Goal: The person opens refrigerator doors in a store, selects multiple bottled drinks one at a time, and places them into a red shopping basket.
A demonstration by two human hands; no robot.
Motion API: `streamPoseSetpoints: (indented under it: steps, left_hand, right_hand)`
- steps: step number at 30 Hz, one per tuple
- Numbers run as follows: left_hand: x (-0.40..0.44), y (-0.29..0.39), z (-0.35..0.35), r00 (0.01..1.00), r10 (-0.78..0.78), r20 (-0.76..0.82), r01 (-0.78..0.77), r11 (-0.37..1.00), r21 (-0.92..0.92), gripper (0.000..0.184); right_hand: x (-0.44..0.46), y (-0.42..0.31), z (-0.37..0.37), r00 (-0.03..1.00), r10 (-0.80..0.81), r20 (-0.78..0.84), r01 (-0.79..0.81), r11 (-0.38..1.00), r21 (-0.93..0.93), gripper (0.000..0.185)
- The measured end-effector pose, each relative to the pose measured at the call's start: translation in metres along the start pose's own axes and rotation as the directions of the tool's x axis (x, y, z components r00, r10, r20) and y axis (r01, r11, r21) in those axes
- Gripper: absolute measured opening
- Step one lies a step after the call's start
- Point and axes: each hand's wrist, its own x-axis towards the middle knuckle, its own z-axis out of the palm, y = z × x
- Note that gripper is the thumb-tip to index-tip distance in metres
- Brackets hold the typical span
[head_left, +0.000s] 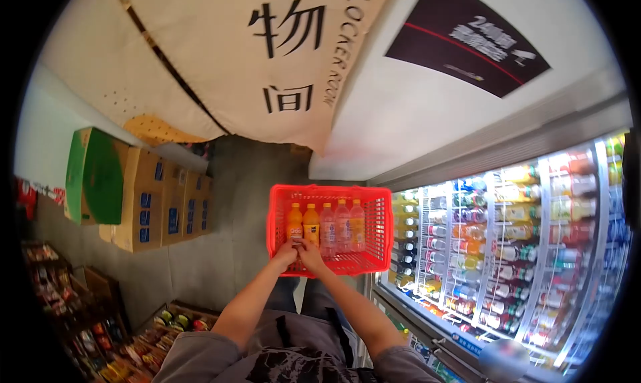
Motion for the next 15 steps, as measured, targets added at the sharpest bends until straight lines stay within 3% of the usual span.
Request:
streamPoseSetpoints:
  steps: [1, 2, 4, 6, 8, 10, 12, 15]
  left_hand:
    - [-0.015, 0.019, 0.003, 0.999, 0.02, 0.047, -0.015, 0.995, -0.1, 0.041]
    - [-0.02, 0.031, 0.007, 0.996, 0.033, 0.079, -0.027, 0.996, -0.079, 0.041]
    - [-0.035, 0.055, 0.016, 0.993, 0.097, 0.069, -0.078, 0.969, -0.236, 0.046]
    - [-0.052, 0.079, 0.031, 0.982, 0.165, 0.087, -0.152, 0.979, -0.138, 0.041]
    - [-0.06, 0.095, 0.046, 0.957, 0.29, 0.02, -0.289, 0.956, -0.044, 0.037]
    - [-0.075, 0.112, 0.064, 0.933, 0.348, 0.096, -0.345, 0.938, -0.038, 0.034]
    - [-0.093, 0.129, 0.089, 0.845, 0.505, 0.175, -0.506, 0.861, -0.042, 0.031]
    - [-0.143, 0.165, 0.132, 0.765, 0.546, 0.342, -0.556, 0.828, -0.08, 0.029]
  right_hand:
    - [-0.012, -0.019, -0.006, 0.999, -0.005, -0.038, 0.008, 0.997, 0.08, 0.032]
    - [-0.018, -0.022, -0.01, 0.997, -0.013, -0.079, 0.019, 0.996, 0.083, 0.032]
    - [-0.034, -0.025, -0.018, 0.991, -0.015, -0.13, 0.057, 0.944, 0.326, 0.034]
    - [-0.057, -0.031, -0.039, 0.978, -0.051, -0.202, 0.111, 0.949, 0.295, 0.036]
    - [-0.076, -0.032, -0.057, 0.884, -0.207, -0.42, 0.326, 0.916, 0.235, 0.037]
    - [-0.105, -0.054, -0.082, 0.85, -0.156, -0.503, 0.343, 0.889, 0.303, 0.038]
    - [-0.133, -0.059, -0.106, 0.744, -0.199, -0.638, 0.466, 0.839, 0.281, 0.039]
    - [-0.179, -0.061, -0.141, 0.603, -0.183, -0.776, 0.549, 0.801, 0.238, 0.039]
